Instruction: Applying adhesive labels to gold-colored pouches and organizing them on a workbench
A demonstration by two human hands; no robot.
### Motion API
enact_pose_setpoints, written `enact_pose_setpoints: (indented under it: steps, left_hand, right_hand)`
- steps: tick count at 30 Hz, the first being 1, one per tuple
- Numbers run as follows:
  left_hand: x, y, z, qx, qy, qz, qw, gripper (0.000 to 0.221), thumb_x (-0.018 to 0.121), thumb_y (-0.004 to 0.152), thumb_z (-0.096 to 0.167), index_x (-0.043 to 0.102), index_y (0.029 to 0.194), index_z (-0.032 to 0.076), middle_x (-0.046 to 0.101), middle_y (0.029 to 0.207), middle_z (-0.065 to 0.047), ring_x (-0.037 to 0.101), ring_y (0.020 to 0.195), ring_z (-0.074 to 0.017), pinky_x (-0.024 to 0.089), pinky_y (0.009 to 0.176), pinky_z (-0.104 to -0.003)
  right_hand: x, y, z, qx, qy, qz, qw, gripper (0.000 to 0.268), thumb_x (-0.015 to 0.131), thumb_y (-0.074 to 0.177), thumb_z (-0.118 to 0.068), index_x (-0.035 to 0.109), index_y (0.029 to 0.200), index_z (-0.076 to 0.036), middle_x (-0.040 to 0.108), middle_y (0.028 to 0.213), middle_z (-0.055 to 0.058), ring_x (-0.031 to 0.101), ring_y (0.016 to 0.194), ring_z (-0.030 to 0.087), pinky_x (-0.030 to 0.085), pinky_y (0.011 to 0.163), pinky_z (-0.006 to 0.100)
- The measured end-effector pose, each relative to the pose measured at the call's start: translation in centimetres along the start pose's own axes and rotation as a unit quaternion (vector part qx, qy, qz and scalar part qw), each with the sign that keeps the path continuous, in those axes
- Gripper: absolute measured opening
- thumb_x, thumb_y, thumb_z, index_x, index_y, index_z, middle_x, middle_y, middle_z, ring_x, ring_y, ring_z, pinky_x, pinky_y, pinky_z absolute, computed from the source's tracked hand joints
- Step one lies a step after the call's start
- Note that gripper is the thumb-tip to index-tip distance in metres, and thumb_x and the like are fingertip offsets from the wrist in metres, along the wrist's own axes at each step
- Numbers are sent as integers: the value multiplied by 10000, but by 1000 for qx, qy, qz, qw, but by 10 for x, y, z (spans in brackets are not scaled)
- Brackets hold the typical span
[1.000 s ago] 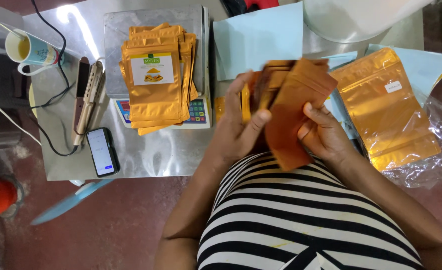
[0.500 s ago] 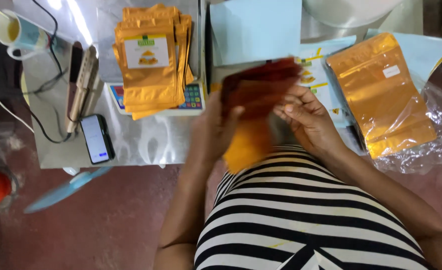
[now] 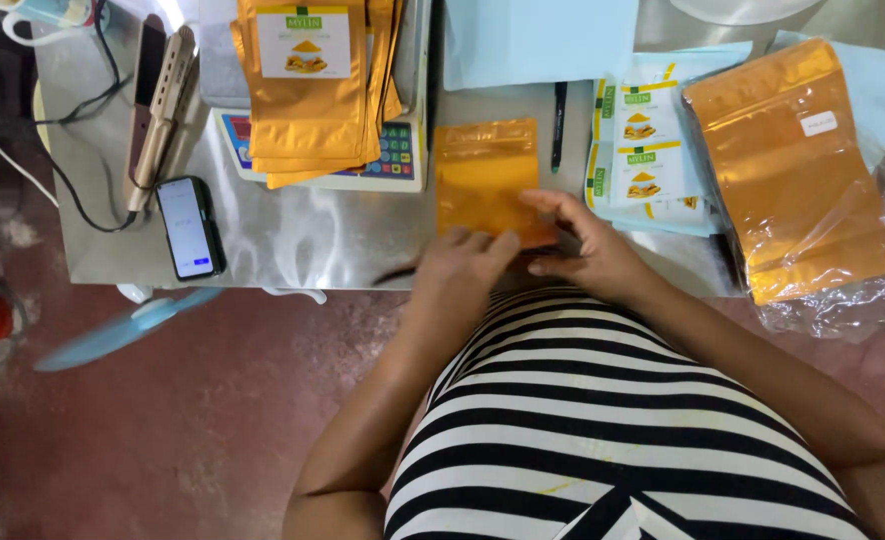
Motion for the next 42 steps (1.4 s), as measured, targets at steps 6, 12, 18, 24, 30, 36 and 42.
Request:
enact_pose_setpoints:
  steps: [6, 12, 18, 24, 30, 36, 42]
  left_hand:
    - [17, -10, 12, -18, -128, -27, 991, 385, 653, 901, 90, 630, 1279, 163, 745, 956, -91, 709, 972, -341, 535, 890, -495]
    - [11, -29, -15, -74, -78, 16, 994, 156, 648, 879, 170, 669, 1034, 167, 702, 946, -70, 693, 1003, -347, 456, 1020, -643]
    - [19, -29, -16, -75, -36, 8, 997, 33, 619, 854, 245, 602, 846, 217, 666, 903, -16, 708, 877, -285, 557, 767, -448]
    - [-12, -11, -14, -136, -118, -78, 980, 1060, 819, 828, 269, 182, 1647, 52, 672, 1180, -234, 744, 918, -418, 613, 833, -500]
    - [13, -21, -28, -98, -105, -24, 989, 516, 801, 719, 242, 676, 1218, 199, 666, 1067, -72, 682, 1084, -410, 401, 1040, -735]
    - [36, -68, -72, -155, -149, 3, 977, 189, 766, 805, 326, 735, 971, 411, 712, 865, 108, 723, 911, -205, 530, 985, -521]
    - [-47, -91, -97, -260, -204, 74, 941, 185, 781, 844, 105, 803, 1003, 197, 758, 891, -62, 731, 803, -328, 594, 707, -425]
  right_hand:
    - [-3, 8, 52, -6, -47, -30, 998, 450, 829, 785, -54, 725, 1223, -29, 710, 1238, 202, 625, 1241, 381, 430, 1109, 496]
    - [-6, 10, 41, -37, -88, -56, 994, 347, 821, 821, -145, 763, 1153, -61, 731, 1218, 168, 645, 1221, 353, 442, 1074, 489]
    - [-5, 16, 41, 2, -137, -57, 989, 414, 853, 776, -187, 768, 1180, -156, 751, 1096, 127, 675, 1158, 334, 478, 1036, 436]
    - [-10, 25, 51, -15, -140, -68, 988, 375, 863, 775, -203, 776, 1132, -127, 762, 1010, 101, 701, 1091, 315, 496, 1008, 411]
    - [-10, 27, 41, -32, -171, -74, 982, 373, 843, 799, -235, 741, 1137, -114, 742, 1002, 158, 690, 1064, 390, 517, 965, 491]
    - [-15, 44, 9, 43, -137, -121, 982, 477, 818, 849, -271, 675, 1271, -102, 696, 1164, 183, 649, 1166, 385, 522, 1022, 502]
    - [-13, 104, 12, -198, -394, -73, 895, 479, 761, 899, -229, 619, 1322, -56, 644, 1209, 202, 619, 1161, 451, 454, 1024, 558]
Point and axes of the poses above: each hand's wrist, its own y-axis towards the middle knuckle, its own x-axis out of the palm, z = x × y, the point moved 1 cm from there along y, towards the middle knuckle
